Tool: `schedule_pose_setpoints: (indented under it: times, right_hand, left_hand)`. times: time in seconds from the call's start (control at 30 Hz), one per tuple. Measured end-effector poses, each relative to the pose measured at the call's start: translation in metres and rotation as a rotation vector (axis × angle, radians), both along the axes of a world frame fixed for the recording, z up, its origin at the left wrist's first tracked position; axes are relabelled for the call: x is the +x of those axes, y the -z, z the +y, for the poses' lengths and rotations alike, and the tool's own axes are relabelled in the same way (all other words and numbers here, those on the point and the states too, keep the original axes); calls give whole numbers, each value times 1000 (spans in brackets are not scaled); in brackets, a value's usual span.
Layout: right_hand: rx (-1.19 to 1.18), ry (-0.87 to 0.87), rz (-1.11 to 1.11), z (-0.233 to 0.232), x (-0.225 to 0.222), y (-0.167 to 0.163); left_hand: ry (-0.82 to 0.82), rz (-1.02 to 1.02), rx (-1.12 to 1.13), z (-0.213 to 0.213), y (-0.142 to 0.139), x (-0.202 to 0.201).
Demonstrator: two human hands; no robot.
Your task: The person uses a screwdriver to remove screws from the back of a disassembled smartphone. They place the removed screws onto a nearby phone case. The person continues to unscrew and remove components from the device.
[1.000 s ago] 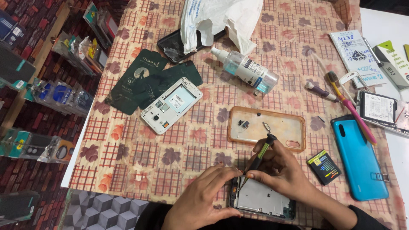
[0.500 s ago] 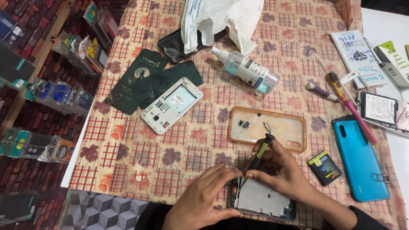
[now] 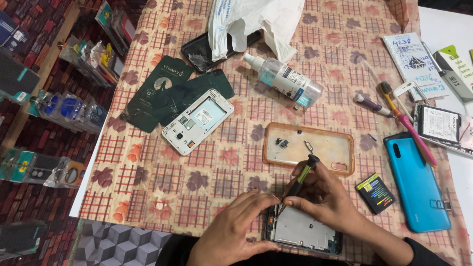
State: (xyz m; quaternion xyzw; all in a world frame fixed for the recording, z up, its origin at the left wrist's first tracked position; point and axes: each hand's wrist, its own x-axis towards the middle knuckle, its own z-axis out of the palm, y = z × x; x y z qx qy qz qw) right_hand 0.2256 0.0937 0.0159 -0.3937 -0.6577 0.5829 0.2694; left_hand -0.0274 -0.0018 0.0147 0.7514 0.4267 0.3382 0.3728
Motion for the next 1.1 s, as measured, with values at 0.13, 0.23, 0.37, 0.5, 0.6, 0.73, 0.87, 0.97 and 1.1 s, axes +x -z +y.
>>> schedule_pose_setpoints:
  times: [0.13,0.23,0.37,0.5,0.6,0.73,0.87,0.97,1.1]
  right_hand:
    - [227,-63,-11,-5,1,-8]
    - [606,-148,123,-9,-3,-9]
    - [852,-216,220,-18,-7,-6]
    - [947,-176,132,-24,-6,-6]
    - [1064,-248,40,-21,-3,-12]
    - [894,-283,82,-15,-2,-27]
    - [821,-283,206,-13,-9,-44]
    - [872,-220,212,-11,-13,-49]
    - [669,-483,249,-11,-6,-44]
  left_hand:
    - [2,-3,-29,0,2,0]
    - [6,10,-67,0,3,0]
    - [-12,12,-75,-1,4,0]
    - [-20,12,-51,-1,3,1]
    - [-45,23,-30,-1,4,3]
    - [-54,33,-28,-1,7,3]
    - [-42,37,14,1,9,4]
    - [-54,39,-13,2,8,5]
    - [-57,33,-72,2,5,3]
